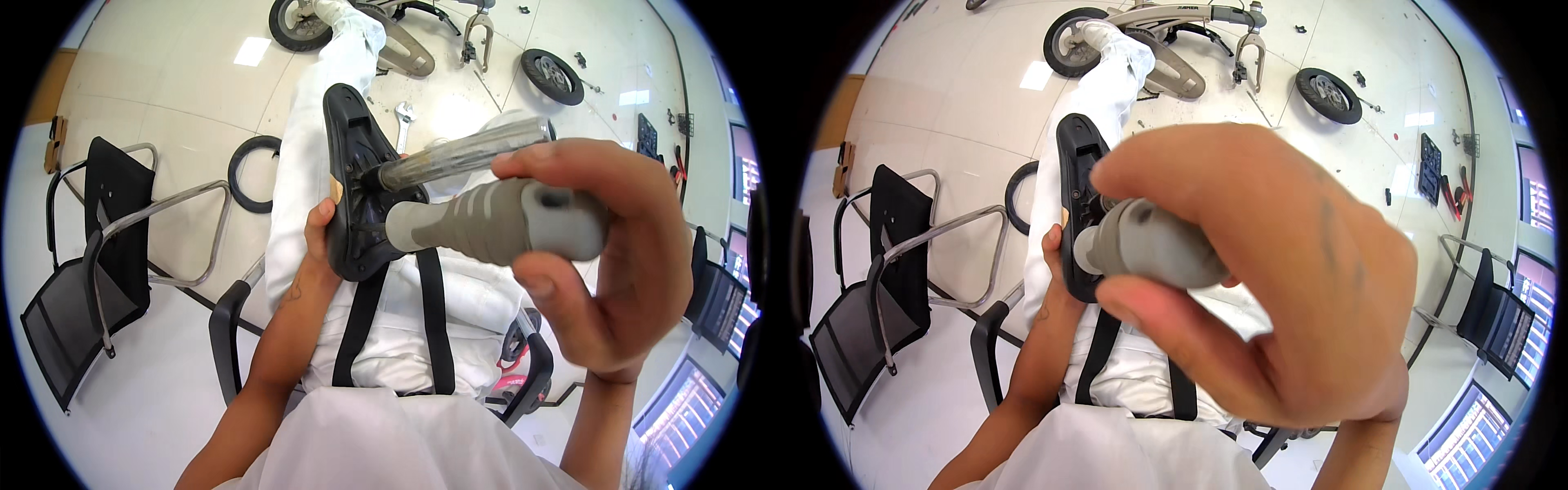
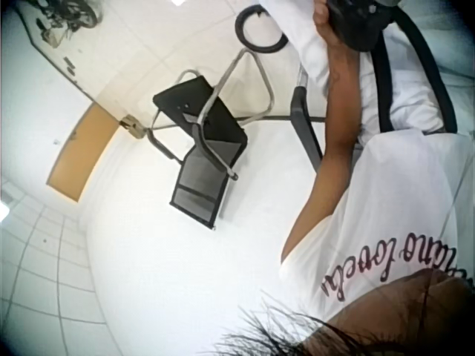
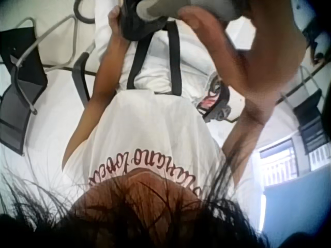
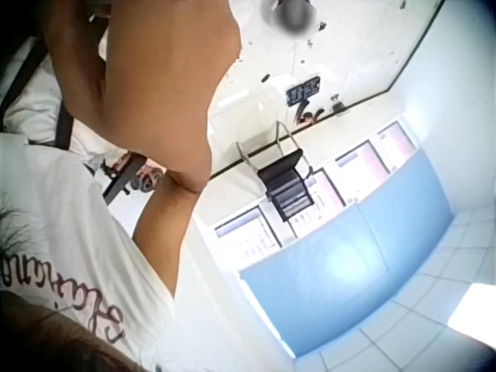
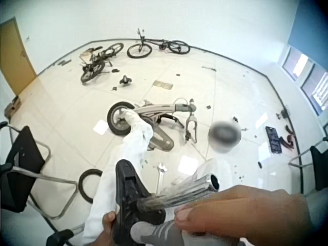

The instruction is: The person assembles a scooter seat by inserting a metal post into the seat base and tightening it with a screwdriver. The person then inserts a grey plastic cap onto the post and secures it.

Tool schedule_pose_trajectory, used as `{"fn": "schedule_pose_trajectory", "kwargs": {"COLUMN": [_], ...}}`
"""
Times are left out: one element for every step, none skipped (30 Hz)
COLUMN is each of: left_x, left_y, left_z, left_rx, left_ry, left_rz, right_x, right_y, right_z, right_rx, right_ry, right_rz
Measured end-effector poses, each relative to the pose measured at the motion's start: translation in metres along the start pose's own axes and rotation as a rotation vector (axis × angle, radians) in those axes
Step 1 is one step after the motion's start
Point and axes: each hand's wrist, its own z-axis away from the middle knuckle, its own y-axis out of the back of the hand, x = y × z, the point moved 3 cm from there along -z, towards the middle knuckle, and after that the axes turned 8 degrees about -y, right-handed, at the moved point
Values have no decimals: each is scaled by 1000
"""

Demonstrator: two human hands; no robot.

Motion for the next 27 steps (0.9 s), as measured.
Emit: {"fn": "schedule_pose_trajectory", "kwargs": {"left_x": [1, -1, -2, -3, -3, -6, -8, -9, -10, -12, -11, -12, -11, -10, -10, -9, -9, -9, -10, -10, -9, -9, -8, -8, -8, -8, -6], "left_y": [-3, -1, 0, 1, 3, 10, 17, 19, 21, 22, 22, 21, 19, 19, 20, 20, 18, 16, 14, 14, 14, 14, 14, 14, 12, 10, 7], "left_z": [0, 0, 1, 1, 0, 1, 1, -1, 0, 0, 0, 0, 0, 2, 3, 4, 3, 1, 0, 0, 1, 1, 1, 1, 0, -1, -1], "left_rx": [-3, -21, -38, -55, -101, -94, -87, -86, -74, -57, -34, -16, -4, 8, 23, 35, 36, 37, 39, 48, 57, 69, 78, 89, 93, 104, 101], "left_ry": [-6, -4, -3, -3, -16, -4, 7, 12, 20, 25, 26, 26, 26, 21, 15, 11, 11, 15, 22, 21, 21, 21, 19, 20, 16, 11, -2], "left_rz": [-15, 39, 92, 144, 237, 251, 263, 282, 276, 258, 240, 218, 199, 180, 163, 148, 136, 127, 118, 106, 89, 66, 50, 30, 17, 9, 5], "right_x": [-1, -5, -8, -11, -17, -18, -18, -17, -14, -11, -8, -7, -4, -2, -1, 1, 3, 3, 4, 6, 8, 10, 11, 12, 14, 17, 21], "right_y": [4, 3, 1, 0, -1, -3, -5, -7, -10, -12, -14, -13, -14, -15, -16, -17, -15, -14, -12, -12, -12, -10, -9, -8, -7, -9, -11], "right_z": [-6, -7, -9, -11, -10, -12, -14, -15, -21, -22, -24, -24, -24, -24, -25, -25, -24, -23, -24, -24, -23, -23, -21, -19, -17, -16, -15], "right_rx": [-17, 12, 41, 71, 64, 79, 95, 112, 131, 129, 102, 69, 29, -6, -39, -64, -83, -91, -102, -109, -117, -108, -100, -77, -55, -25, 6], "right_ry": [40, 55, 70, 86, 73, 129, 187, 243, 325, 376, 390, 404, 397, 395, 392, 389, 377, 367, 355, 352, 345, 334, 313, 283, 252, 246, 241], "right_rz": [134, 219, 304, 387, 415, 403, 392, 383, 337, 287, 223, 149, 82, 10, -53, -105, -142, -168, -197, -231, -258, -282, -301, -309, -316, -336, -355]}}
